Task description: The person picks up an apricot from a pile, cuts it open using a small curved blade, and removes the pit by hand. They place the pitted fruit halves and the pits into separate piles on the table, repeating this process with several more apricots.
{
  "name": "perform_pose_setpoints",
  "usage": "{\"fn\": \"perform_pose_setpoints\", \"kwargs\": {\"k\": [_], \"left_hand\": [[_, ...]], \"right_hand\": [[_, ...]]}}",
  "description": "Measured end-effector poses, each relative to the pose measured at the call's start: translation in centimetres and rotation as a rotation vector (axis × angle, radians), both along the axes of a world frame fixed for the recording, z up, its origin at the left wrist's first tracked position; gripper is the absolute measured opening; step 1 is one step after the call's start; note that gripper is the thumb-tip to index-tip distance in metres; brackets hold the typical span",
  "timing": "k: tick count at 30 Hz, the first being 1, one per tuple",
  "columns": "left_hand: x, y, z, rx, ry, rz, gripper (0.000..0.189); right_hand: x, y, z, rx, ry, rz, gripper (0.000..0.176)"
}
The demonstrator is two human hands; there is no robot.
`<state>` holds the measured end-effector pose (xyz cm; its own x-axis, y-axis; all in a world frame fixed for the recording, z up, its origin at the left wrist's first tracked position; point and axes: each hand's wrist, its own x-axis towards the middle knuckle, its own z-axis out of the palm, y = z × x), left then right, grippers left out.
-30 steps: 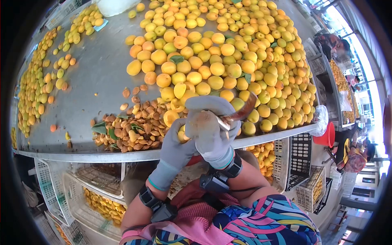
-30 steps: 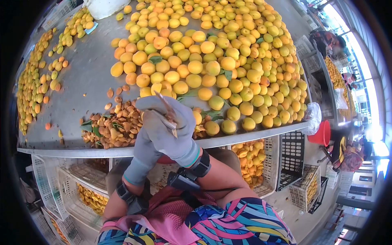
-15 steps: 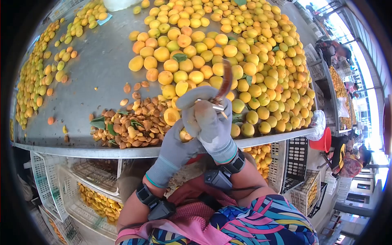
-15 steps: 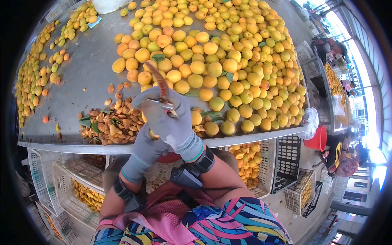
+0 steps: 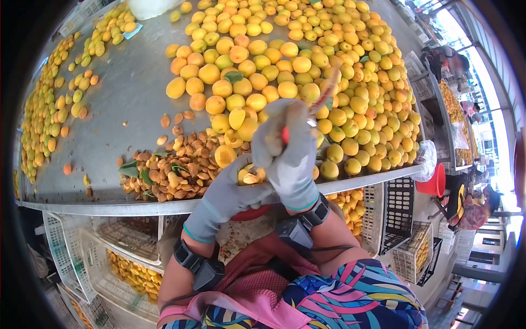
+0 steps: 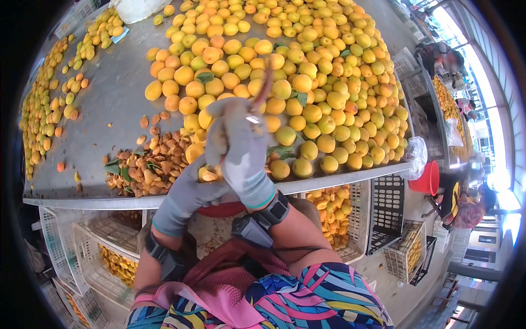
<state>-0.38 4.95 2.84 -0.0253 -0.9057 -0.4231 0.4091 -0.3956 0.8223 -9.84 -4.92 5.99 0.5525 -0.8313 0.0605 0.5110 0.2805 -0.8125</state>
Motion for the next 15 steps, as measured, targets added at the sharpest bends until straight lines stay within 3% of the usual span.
{"fn": "perform_pose_setpoints", "kwargs": {"k": [3, 8, 10, 12, 15], "left_hand": [[0.4, 0.3, 0.5, -0.116, 0.048, 0.01, 0.054], [1.0, 1.2, 1.0, -0.157, -0.174, 0.145, 0.043], [1.8, 1.5, -1.2, -0.29, -0.597, 0.238, 0.037], [2.3, 1.5, -1.3, -0.231, -0.647, 0.248, 0.03], [3.5, 1.4, -3.4, -0.452, -1.285, 0.364, 0.029]], "right_hand": [[-0.3, -1.5, 0.3, -0.043, -0.014, -0.28, 0.039], [-1.5, -2.1, 0.2, -0.044, 0.012, -0.319, 0.037], [-1.7, -1.8, 0.2, -0.046, 0.078, -0.332, 0.038], [-2.1, -2.1, 0.1, -0.039, 0.055, -0.333, 0.035], [-2.7, -2.4, 0.6, 0.0, 0.05, -0.328, 0.03]]}}
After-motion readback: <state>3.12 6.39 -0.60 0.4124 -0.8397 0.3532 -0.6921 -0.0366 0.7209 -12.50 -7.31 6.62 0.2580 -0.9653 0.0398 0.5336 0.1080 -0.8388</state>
